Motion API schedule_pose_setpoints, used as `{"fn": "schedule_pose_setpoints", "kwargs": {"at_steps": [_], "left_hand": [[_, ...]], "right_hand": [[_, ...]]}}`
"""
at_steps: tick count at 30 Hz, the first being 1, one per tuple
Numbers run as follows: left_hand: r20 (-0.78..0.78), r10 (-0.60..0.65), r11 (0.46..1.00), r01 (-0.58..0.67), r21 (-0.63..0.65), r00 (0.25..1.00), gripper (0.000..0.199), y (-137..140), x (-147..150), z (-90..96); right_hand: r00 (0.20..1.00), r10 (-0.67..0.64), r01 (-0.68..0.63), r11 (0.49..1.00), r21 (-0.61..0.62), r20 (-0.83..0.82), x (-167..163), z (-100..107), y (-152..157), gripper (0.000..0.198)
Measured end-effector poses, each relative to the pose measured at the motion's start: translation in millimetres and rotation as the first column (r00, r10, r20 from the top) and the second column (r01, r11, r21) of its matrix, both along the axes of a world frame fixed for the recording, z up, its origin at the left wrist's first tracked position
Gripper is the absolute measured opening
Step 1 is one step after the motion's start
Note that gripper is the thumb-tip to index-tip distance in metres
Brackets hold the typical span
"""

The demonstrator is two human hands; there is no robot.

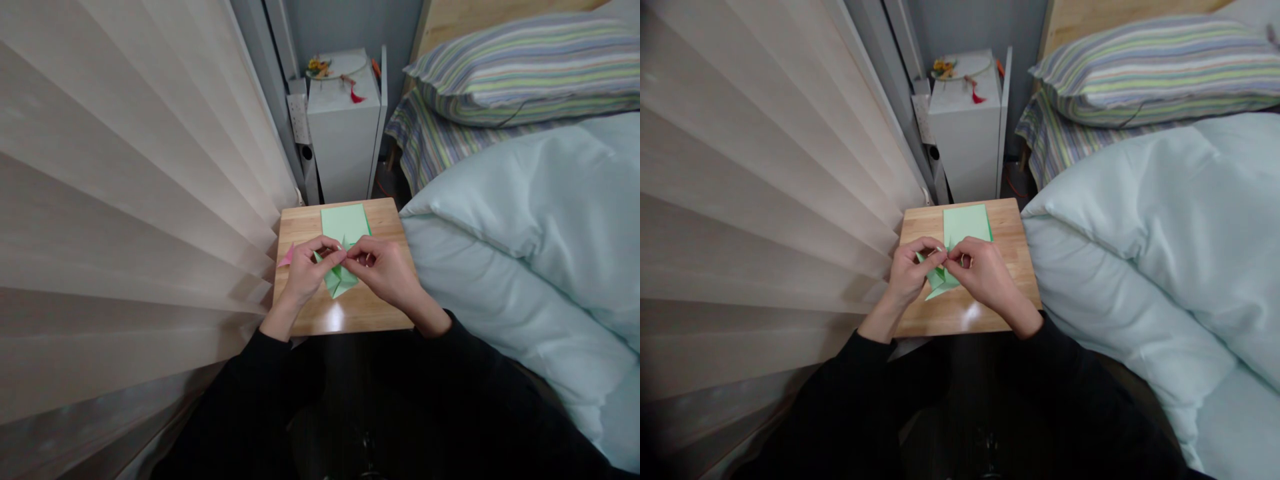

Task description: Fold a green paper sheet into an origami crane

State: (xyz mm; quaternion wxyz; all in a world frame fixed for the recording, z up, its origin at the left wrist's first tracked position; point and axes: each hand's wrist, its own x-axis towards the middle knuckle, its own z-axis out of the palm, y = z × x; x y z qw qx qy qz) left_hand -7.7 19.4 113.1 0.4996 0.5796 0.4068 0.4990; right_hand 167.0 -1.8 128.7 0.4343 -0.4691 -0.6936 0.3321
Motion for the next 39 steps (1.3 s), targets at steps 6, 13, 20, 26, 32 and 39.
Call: {"fn": "schedule_pose_setpoints", "kwargs": {"at_steps": [6,13,20,26,32,39], "left_hand": [[0.056,0.043,0.998,-0.041,-0.037,0.997,0.020,-0.6,-1.4,-6.8],[0.174,0.078,0.991,-0.058,-0.120,0.982,0.021,-3.5,4.5,-5.6],[0.381,0.183,0.974,-0.116,-0.192,0.906,0.031,4.0,-0.4,0.9],[0.186,0.113,0.992,-0.121,0.028,0.976,0.026,6.3,-6.5,0.6],[-0.016,0.019,0.979,-0.015,0.205,1.000,0.021,1.4,0.4,2.3],[0.026,0.057,0.986,-0.060,0.155,0.998,0.029,0.7,-0.2,6.8]], "right_hand": [[0.997,0.059,-0.060,0.998,-0.015,-0.057,-0.9,2.1,-3.1,0.021],[0.992,0.111,-0.111,0.994,-0.002,-0.052,-0.8,6.1,-4.1,0.019],[0.990,0.131,-0.134,0.989,0.060,0.047,0.0,5.3,-3.6,0.021],[0.983,-0.107,0.059,0.954,0.294,0.149,2.7,-0.6,-2.5,0.018],[0.902,-0.285,0.070,0.837,0.542,0.324,1.1,0.4,-6.3,0.020],[0.842,-0.327,-0.005,0.790,0.613,0.429,0.1,5.2,-11.1,0.028]]}}
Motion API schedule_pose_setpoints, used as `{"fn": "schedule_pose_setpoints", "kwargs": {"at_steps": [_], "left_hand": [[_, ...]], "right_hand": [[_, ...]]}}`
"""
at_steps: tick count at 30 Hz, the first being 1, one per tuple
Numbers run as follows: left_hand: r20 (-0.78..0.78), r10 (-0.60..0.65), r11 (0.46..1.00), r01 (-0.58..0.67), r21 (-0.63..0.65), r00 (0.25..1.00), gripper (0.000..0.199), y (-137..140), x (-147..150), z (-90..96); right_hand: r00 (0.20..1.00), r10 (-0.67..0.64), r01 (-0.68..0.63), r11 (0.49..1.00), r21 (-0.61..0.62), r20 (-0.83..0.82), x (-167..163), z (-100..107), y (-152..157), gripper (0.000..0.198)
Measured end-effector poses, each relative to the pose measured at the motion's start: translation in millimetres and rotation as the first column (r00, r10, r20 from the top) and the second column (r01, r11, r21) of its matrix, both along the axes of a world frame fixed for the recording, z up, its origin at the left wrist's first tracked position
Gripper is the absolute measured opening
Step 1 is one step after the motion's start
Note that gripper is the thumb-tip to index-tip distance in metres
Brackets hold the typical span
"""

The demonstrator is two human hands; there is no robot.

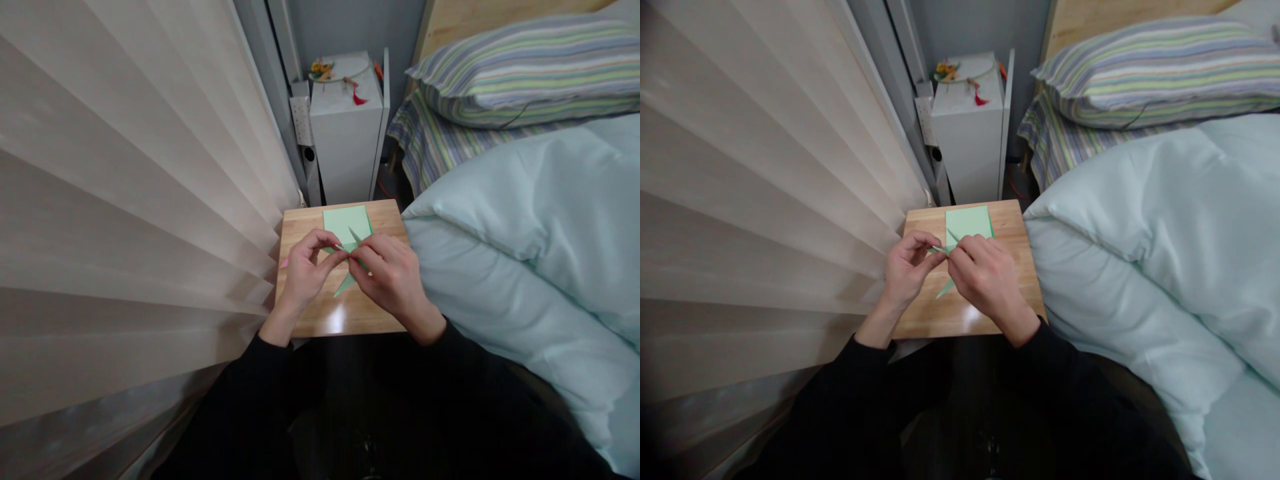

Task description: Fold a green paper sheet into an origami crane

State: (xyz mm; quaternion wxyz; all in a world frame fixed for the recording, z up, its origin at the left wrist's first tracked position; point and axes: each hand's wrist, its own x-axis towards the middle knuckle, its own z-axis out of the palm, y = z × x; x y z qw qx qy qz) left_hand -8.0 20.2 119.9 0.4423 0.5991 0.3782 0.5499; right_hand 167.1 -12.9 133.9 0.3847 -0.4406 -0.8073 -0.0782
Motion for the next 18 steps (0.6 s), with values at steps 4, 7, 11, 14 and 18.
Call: {"fn": "schedule_pose_setpoints", "kwargs": {"at_steps": [4,7,11,14,18], "left_hand": [[-0.020,-0.038,0.999,0.038,0.011,0.999,0.026,-4.0,-1.3,5.0],[-0.018,-0.050,0.999,0.050,0.006,0.999,0.022,-5.0,-1.6,4.5],[-0.021,0.018,1.000,-0.018,0.016,1.000,0.018,-1.3,-2.2,-3.1],[-0.060,0.095,0.995,-0.095,0.006,0.994,0.016,2.5,-4.2,-7.2],[-0.189,0.126,0.992,-0.124,0.023,0.974,0.019,4.2,-8.1,-4.0]], "right_hand": [[1.000,0.000,0.000,1.000,-0.013,0.011,1.0,0.9,-2.0,0.028],[1.000,0.008,-0.008,1.000,-0.021,-0.004,1.2,0.5,-2.3,0.027],[1.000,0.000,-0.001,1.000,-0.013,-0.012,0.3,-1.5,-2.7,0.023],[0.998,0.005,-0.002,0.998,0.057,-0.059,0.2,-2.5,-4.5,0.016],[0.948,0.002,0.031,0.995,0.099,-0.317,4.8,0.5,-3.5,0.009]]}}
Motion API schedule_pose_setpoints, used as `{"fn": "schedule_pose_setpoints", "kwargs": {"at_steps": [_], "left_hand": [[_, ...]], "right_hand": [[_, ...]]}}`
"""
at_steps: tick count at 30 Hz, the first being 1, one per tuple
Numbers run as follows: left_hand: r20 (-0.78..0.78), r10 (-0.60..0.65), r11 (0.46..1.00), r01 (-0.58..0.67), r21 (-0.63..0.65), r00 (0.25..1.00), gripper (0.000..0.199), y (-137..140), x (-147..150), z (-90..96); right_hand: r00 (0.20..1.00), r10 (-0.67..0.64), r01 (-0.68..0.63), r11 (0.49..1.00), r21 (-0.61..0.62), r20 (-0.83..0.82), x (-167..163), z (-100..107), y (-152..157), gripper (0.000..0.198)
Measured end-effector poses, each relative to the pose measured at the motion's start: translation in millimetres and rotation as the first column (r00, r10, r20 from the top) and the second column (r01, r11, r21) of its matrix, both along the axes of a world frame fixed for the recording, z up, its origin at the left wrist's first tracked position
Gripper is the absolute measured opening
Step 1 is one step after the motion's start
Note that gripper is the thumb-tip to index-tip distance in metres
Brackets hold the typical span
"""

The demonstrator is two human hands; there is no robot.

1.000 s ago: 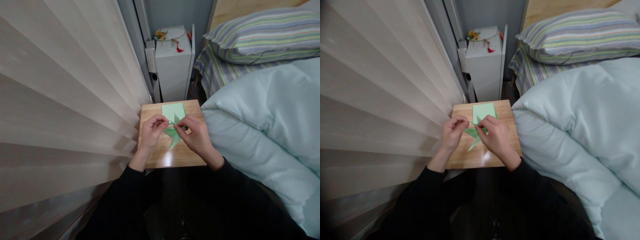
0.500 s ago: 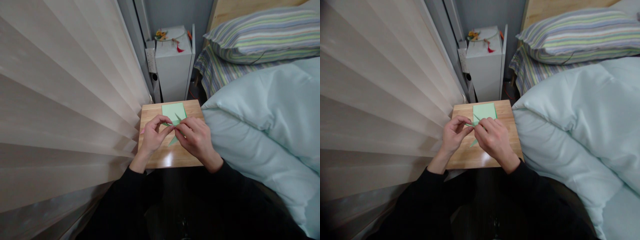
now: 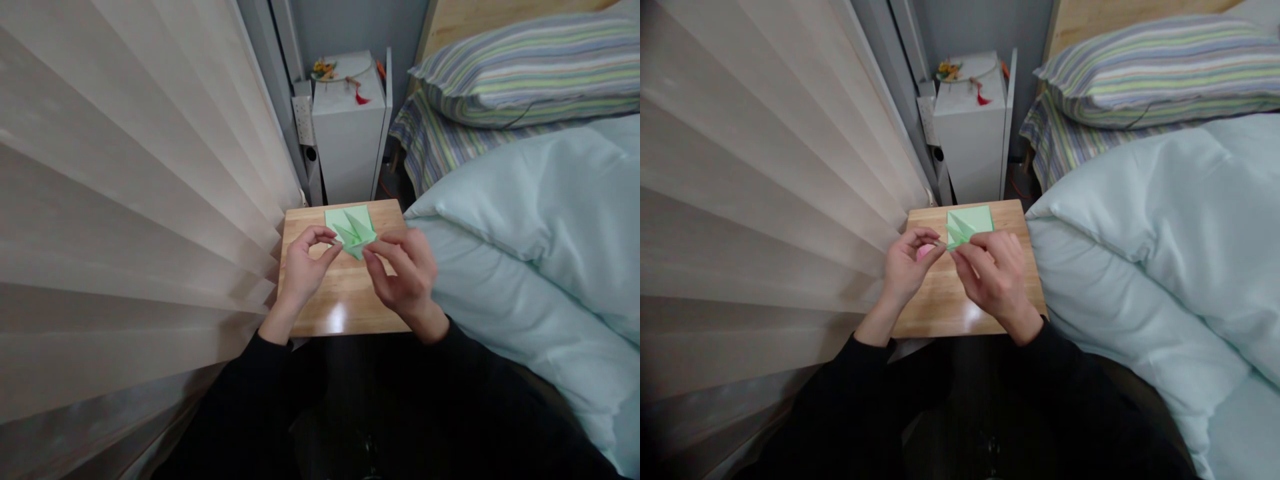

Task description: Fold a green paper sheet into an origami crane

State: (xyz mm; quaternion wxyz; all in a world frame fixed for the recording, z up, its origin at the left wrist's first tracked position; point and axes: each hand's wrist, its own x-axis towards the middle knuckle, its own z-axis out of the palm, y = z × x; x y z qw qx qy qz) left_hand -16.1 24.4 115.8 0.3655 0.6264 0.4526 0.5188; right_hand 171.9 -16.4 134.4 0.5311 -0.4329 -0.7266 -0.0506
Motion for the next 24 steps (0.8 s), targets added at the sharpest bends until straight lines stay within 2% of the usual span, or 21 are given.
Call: {"fn": "schedule_pose_setpoints", "kwargs": {"at_steps": [3,5,7,9,11,16,19,22,24], "left_hand": [[-0.132,-0.046,0.998,0.051,0.029,0.990,0.013,-0.8,-1.4,3.6],[-0.130,-0.091,0.995,0.095,0.026,0.987,0.009,-1.3,-0.6,3.4],[-0.067,-0.129,0.991,0.130,0.013,0.989,0.009,-1.7,1.3,1.1],[-0.021,-0.153,0.988,0.153,0.010,0.988,0.011,-2.7,3.7,-1.2],[-0.050,-0.155,0.988,0.156,0.020,0.987,0.013,-4.6,5.7,-1.6],[-0.206,-0.101,0.989,0.121,0.084,0.973,0.016,-12.3,10.4,5.6],[-0.190,-0.081,0.990,0.101,0.095,0.978,0.014,-15.8,14.7,11.4],[-0.148,-0.101,0.992,0.111,0.055,0.984,0.002,-16.7,18.1,15.8],[-0.084,-0.106,0.994,0.108,0.008,0.991,0.009,-15.7,18.5,17.6]], "right_hand": [[0.984,0.001,-0.023,0.992,-0.125,-0.178,6.6,2.7,7.7,0.010],[0.980,0.127,-0.160,0.961,-0.227,-0.156,9.9,2.1,13.7,0.009],[0.966,0.227,-0.256,0.909,-0.331,-0.123,10.8,0.0,17.3,0.007],[0.960,0.266,-0.279,0.868,-0.410,-0.090,9.7,-2.2,17.5,0.010],[0.965,0.256,-0.253,0.851,-0.459,-0.057,7.6,-3.3,15.4,0.012],[0.973,0.229,-0.197,0.834,-0.516,-0.002,4.4,-2.2,12.4,0.011],[0.973,0.207,-0.229,0.832,-0.505,-0.102,3.8,0.4,13.3,0.011],[0.952,0.179,-0.283,0.827,-0.487,-0.249,5.8,6.8,13.9,0.012],[0.945,0.189,-0.300,0.824,-0.481,-0.267,9.0,12.9,14.0,0.011]]}}
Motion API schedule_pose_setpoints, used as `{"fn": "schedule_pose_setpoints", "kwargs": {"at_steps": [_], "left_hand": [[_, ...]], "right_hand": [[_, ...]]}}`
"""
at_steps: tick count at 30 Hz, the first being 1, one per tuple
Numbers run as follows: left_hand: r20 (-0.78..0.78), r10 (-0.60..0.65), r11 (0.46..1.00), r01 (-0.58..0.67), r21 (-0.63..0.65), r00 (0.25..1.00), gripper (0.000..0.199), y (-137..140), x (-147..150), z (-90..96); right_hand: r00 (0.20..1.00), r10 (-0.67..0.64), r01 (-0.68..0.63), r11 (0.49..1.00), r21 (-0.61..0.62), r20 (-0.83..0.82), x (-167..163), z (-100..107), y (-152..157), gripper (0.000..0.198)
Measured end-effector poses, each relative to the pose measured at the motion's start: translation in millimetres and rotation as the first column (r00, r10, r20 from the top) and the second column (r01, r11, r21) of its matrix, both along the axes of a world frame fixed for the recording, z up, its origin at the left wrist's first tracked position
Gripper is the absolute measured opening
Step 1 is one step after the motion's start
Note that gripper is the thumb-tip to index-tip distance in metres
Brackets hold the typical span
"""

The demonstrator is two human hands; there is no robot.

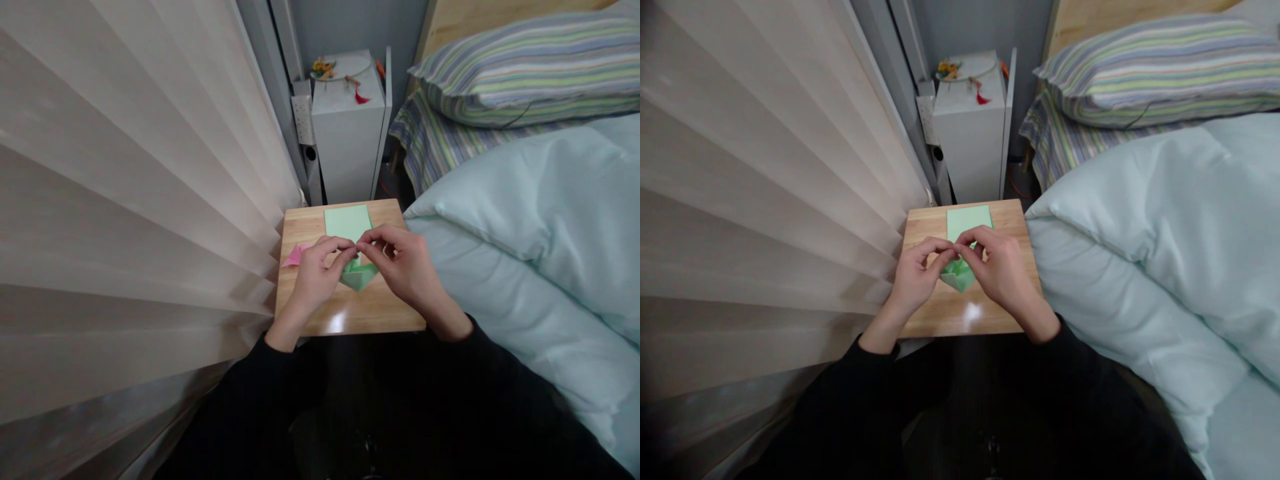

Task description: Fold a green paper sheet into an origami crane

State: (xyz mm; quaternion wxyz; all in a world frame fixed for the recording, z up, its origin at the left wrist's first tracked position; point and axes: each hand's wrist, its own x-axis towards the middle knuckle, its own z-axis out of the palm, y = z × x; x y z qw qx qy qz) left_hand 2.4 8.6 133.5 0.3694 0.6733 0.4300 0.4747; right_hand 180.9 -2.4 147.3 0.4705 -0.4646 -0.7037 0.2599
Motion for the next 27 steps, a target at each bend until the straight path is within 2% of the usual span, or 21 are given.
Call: {"fn": "schedule_pose_setpoints", "kwargs": {"at_steps": [3,6,10,14,27], "left_hand": [[0.128,0.002,0.993,0.013,-0.115,0.992,0.016,2.7,-1.9,0.8],[0.214,-0.005,0.977,0.051,-0.207,0.977,0.020,4.5,-3.8,-0.4],[0.284,-0.030,0.955,0.111,-0.276,0.958,0.020,4.0,-3.8,-1.4],[0.324,-0.047,0.937,0.154,-0.314,0.945,0.021,2.6,-3.1,0.1],[0.349,-0.024,0.913,0.162,-0.373,0.937,0.022,-1.5,-0.6,10.7]], "right_hand": [[0.998,0.054,-0.055,0.998,0.032,0.031,5.2,8.3,0.3,0.007],[0.995,0.098,-0.098,0.995,0.000,0.004,7.8,11.5,0.8,0.006],[0.994,0.091,-0.095,0.994,-0.046,-0.068,7.6,10.4,1.4,0.010],[0.987,0.096,-0.105,0.992,-0.073,-0.126,7.0,10.9,1.4,0.010],[0.975,0.126,-0.145,0.985,-0.095,-0.180,7.2,9.5,1.1,0.009]]}}
